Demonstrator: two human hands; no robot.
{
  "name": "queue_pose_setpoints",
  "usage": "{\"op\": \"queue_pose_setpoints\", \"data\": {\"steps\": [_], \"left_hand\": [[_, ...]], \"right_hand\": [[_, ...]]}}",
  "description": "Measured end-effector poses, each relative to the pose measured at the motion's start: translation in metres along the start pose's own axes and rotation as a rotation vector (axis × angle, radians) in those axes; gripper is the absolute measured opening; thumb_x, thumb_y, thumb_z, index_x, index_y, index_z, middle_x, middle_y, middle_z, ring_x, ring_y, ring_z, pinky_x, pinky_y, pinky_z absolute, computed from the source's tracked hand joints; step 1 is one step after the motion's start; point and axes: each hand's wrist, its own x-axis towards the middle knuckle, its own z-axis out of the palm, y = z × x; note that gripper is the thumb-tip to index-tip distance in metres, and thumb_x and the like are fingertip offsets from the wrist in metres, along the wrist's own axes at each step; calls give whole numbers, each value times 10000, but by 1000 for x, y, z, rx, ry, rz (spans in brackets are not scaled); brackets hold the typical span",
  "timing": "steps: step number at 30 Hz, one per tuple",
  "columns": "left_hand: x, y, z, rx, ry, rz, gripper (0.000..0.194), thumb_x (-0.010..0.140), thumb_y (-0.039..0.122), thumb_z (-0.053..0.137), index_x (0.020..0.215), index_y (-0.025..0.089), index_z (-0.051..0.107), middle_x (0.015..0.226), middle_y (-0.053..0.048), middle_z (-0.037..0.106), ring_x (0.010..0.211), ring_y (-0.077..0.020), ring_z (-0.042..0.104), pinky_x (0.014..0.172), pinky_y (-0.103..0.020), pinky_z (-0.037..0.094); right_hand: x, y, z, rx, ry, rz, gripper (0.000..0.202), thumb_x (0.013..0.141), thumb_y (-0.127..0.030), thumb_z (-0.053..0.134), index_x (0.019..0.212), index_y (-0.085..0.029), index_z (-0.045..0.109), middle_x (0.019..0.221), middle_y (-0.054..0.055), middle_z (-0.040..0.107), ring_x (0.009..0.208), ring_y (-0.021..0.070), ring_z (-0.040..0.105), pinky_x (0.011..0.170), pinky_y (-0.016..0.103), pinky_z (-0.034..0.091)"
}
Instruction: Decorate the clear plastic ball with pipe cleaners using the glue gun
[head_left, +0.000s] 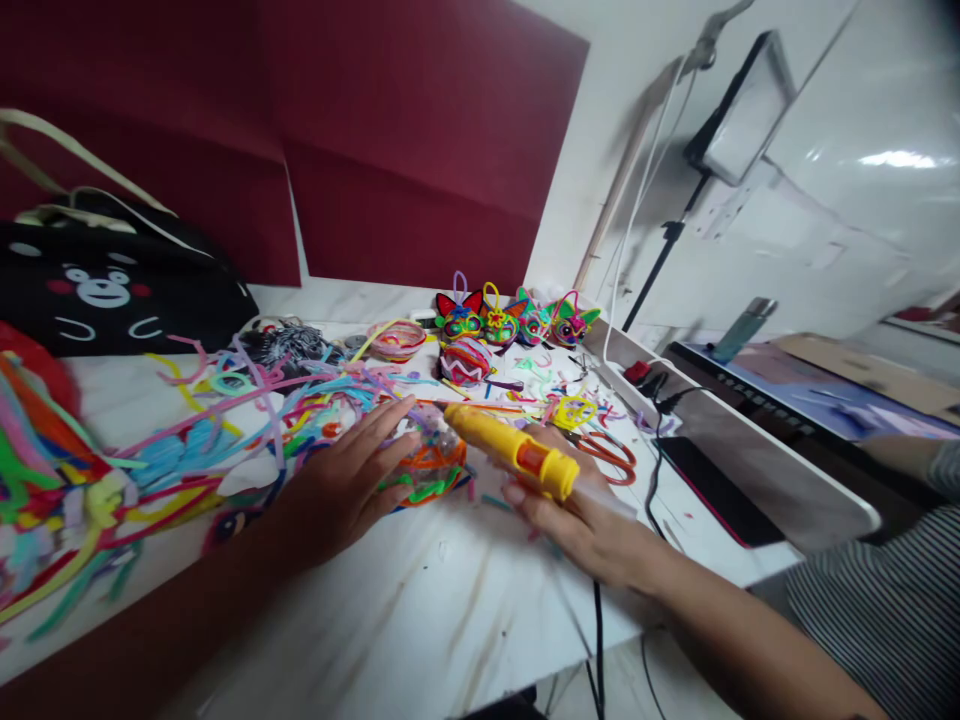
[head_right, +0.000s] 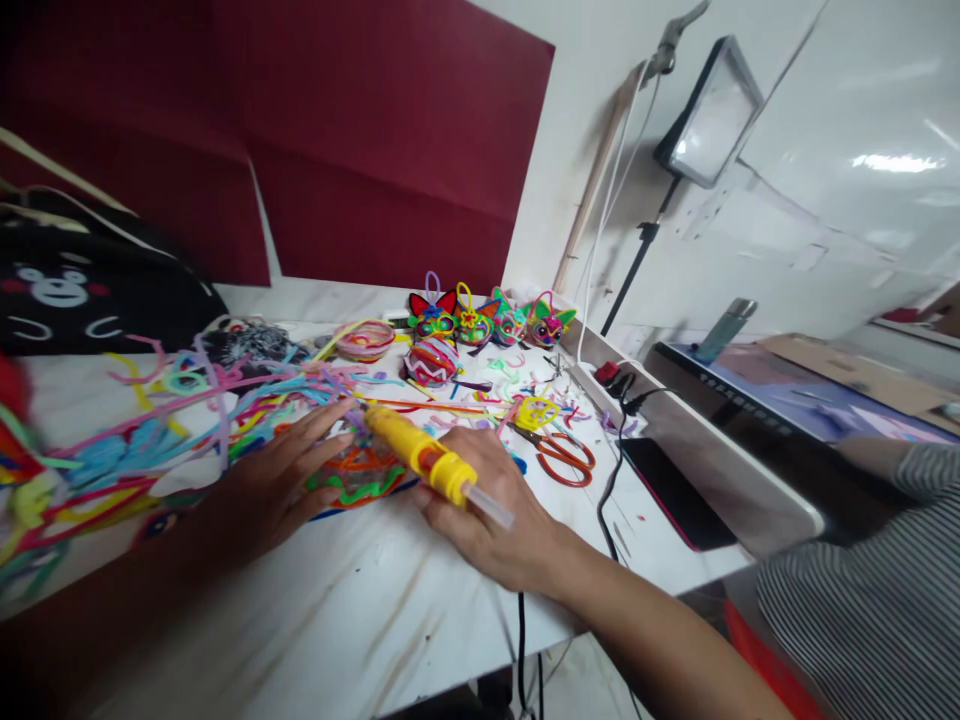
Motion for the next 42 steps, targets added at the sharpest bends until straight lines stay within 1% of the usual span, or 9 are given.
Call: {"op": "queue_pose_setpoints", "data": {"steps": [5, 9, 13, 19, 25, 31, 37, 40, 42], "left_hand": [[-1, -4, 4, -30, 15, -11, 553, 954, 142, 503, 1463, 232, 306, 1636, -156, 240, 1490, -299, 291, 1180, -502, 337], [0, -3, 3, -39, 5, -15, 553, 959, 155, 501, 1465, 241, 293, 1637, -147, 241, 1488, -309, 293, 1176, -508, 342], [2, 0, -1, -25, -21, -32, 540, 962, 130, 506, 1444, 246, 291, 1647, -143, 211, 1489, -318, 284, 1179, -525, 338], [3, 1, -3, -32, -62, -58, 560, 960, 132, 525, 1441, 266, 271, 1650, -151, 198, 1486, -334, 287, 1168, -543, 352], [1, -1, -2, -31, -58, -70, 603, 960, 136, 531, 1474, 284, 251, 1656, -129, 191, 1482, -326, 300, 1155, -527, 370], [0, -3, -1, -46, -58, -83, 627, 961, 144, 521, 1488, 316, 228, 1664, -106, 173, 1489, -320, 288, 1156, -535, 365], [2, 0, -1, -71, -28, -96, 587, 969, 156, 513, 1478, 314, 266, 1659, -98, 198, 1480, -315, 308, 1159, -525, 360], [0, -2, 0, -76, -36, -94, 584, 975, 155, 502, 1483, 310, 259, 1663, -96, 181, 1486, -318, 292, 1162, -533, 348], [-1, -3, 1, -56, -32, -76, 589, 969, 156, 508, 1486, 297, 262, 1661, -104, 187, 1483, -318, 298, 1166, -522, 346]], "right_hand": [[-12, 9, -15, -34, 2, 65, 210, 991, -364, 425, 875, -235, 545, 876, 47, 596, 845, 228, 571, 785, 411, 492], [-38, 10, -22, -70, -170, 19, 162, 953, -320, 451, 1023, -207, 544, 970, 73, 609, 871, 225, 558, 789, 413, 481], [-56, 8, -13, -141, -365, -60, 219, 940, -310, 472, 1071, -160, 564, 1002, 113, 617, 903, 240, 546, 864, 446, 447], [-56, 24, 9, -193, -500, -245, 324, 930, -356, 475, 1129, -132, 598, 1027, 121, 611, 918, 249, 518, 880, 433, 432], [-41, 36, 7, -207, -529, -267, 446, 1001, -483, 465, 1280, -156, 583, 1189, 118, 616, 1039, 241, 531, 955, 420, 413], [-39, 34, -2, -195, -542, -236, 497, 959, -511, 553, 1278, -133, 603, 1252, 139, 614, 1125, 245, 536, 1003, 422, 414], [-36, 30, -6, -151, -501, -234, 420, 951, -472, 594, 1194, -133, 645, 1205, 135, 645, 1132, 230, 564, 1004, 425, 430], [-32, 35, -11, -110, -426, -228, 357, 977, -420, 570, 1151, -120, 655, 1152, 133, 665, 1105, 220, 589, 989, 402, 448], [-29, 44, -16, -119, -345, -171, 288, 1003, -339, 534, 1160, -126, 650, 1100, 124, 675, 1058, 207, 608, 950, 367, 471]]}}
